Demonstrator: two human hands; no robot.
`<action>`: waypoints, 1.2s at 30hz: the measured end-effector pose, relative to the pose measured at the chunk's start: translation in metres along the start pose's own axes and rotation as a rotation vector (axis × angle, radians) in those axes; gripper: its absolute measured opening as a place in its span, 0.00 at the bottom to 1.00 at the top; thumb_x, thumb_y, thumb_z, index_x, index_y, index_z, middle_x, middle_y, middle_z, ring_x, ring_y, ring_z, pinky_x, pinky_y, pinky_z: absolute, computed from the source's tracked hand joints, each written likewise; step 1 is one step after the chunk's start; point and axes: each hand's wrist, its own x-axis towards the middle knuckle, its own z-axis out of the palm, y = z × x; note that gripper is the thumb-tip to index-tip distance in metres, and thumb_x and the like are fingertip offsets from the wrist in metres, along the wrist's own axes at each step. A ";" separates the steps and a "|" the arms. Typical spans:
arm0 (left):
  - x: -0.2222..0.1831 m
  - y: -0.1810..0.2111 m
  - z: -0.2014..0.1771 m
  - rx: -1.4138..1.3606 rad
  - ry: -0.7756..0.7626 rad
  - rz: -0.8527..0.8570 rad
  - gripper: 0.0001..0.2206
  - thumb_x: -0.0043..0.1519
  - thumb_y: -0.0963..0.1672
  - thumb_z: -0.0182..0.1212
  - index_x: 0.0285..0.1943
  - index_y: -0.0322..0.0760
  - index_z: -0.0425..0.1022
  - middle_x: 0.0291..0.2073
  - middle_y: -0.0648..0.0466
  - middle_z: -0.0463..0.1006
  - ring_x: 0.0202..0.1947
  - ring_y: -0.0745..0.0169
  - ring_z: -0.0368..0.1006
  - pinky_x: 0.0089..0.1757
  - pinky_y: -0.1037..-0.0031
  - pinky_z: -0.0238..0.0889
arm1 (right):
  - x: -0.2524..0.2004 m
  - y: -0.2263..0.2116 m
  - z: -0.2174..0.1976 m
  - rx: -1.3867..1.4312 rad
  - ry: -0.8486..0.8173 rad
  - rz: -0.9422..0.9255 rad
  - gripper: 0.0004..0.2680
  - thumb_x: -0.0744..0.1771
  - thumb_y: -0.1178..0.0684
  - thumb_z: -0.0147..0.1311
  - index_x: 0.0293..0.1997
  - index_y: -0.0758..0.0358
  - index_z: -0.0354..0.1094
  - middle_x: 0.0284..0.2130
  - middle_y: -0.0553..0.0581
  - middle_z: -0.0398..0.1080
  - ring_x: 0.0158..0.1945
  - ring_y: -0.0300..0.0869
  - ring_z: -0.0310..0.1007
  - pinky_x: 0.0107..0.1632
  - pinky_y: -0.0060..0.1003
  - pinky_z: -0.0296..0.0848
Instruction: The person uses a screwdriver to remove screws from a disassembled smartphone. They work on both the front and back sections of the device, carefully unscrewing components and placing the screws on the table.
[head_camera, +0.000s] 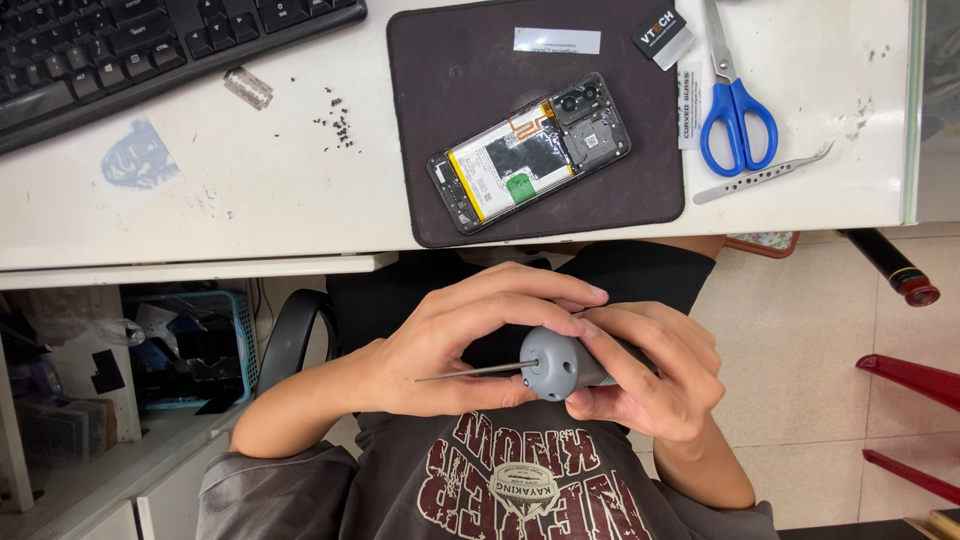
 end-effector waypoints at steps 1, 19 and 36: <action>0.001 -0.001 -0.001 0.010 0.000 -0.004 0.19 0.64 0.41 0.70 0.64 0.39 0.72 0.66 0.48 0.71 0.68 0.53 0.71 0.66 0.63 0.68 | 0.001 -0.001 -0.003 -0.009 -0.013 0.003 0.18 0.67 0.41 0.62 0.51 0.69 0.71 0.36 0.64 0.74 0.36 0.52 0.79 0.35 0.40 0.79; 0.006 -0.007 -0.003 0.069 0.022 -0.055 0.19 0.60 0.41 0.73 0.60 0.36 0.76 0.53 0.52 0.80 0.57 0.57 0.78 0.58 0.67 0.72 | 0.014 -0.020 -0.021 -0.134 -0.152 0.130 0.19 0.65 0.47 0.67 0.57 0.66 0.68 0.36 0.60 0.76 0.36 0.48 0.80 0.36 0.39 0.79; 0.012 0.001 0.008 0.297 0.055 -0.194 0.29 0.54 0.47 0.78 0.64 0.34 0.73 0.52 0.49 0.81 0.53 0.55 0.80 0.54 0.67 0.75 | 0.008 -0.017 -0.021 -0.070 -0.211 0.274 0.17 0.65 0.47 0.60 0.52 0.74 0.72 0.34 0.62 0.76 0.30 0.45 0.78 0.31 0.37 0.76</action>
